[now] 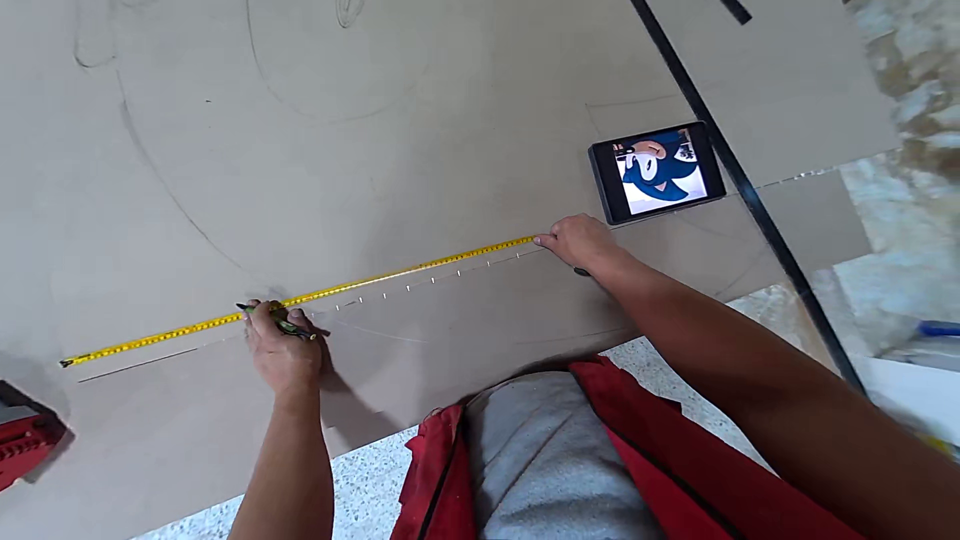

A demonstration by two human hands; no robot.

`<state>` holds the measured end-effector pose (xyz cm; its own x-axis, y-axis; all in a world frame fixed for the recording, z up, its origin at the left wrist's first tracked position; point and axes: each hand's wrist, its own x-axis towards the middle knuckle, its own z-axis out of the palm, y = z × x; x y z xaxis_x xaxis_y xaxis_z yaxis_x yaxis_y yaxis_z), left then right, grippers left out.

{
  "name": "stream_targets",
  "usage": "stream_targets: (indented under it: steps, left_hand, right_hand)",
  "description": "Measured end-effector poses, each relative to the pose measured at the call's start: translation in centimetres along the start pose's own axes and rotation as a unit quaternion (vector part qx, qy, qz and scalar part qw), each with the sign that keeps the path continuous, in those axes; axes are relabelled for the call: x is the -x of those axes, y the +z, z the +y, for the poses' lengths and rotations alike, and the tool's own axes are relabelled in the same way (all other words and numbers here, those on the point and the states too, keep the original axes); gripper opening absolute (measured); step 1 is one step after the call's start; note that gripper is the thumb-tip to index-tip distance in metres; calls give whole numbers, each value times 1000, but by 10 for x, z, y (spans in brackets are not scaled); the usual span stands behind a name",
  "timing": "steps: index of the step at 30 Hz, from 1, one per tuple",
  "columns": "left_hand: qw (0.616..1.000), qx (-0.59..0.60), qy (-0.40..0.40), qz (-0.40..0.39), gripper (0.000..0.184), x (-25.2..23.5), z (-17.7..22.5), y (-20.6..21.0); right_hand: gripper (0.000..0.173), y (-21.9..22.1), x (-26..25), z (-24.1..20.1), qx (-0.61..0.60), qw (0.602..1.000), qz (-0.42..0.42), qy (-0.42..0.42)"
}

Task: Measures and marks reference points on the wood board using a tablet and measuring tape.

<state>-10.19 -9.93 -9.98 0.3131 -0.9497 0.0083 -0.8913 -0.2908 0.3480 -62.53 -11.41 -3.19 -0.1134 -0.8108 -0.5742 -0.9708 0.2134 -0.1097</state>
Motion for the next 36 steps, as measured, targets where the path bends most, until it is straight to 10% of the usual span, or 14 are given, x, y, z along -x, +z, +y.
stream_targets:
  steps: [14,19,28,36]
  left_hand:
    - [998,-11,-58,13,57,5,28,-6]
    - [986,160,50,13,38,22,87,-39]
    - [823,447,146,-318,23,65,229,22]
    - [870,396,107,-274,12,79,265,74]
  right_hand:
    - [60,3,7,5,-21,1000,8,-15]
    - [60,1,6,6,-29,999,-5,-16]
    - [59,1,1,9,-34,999,-16,-29]
    - [58,0,0,12,-34,998,-24,-43]
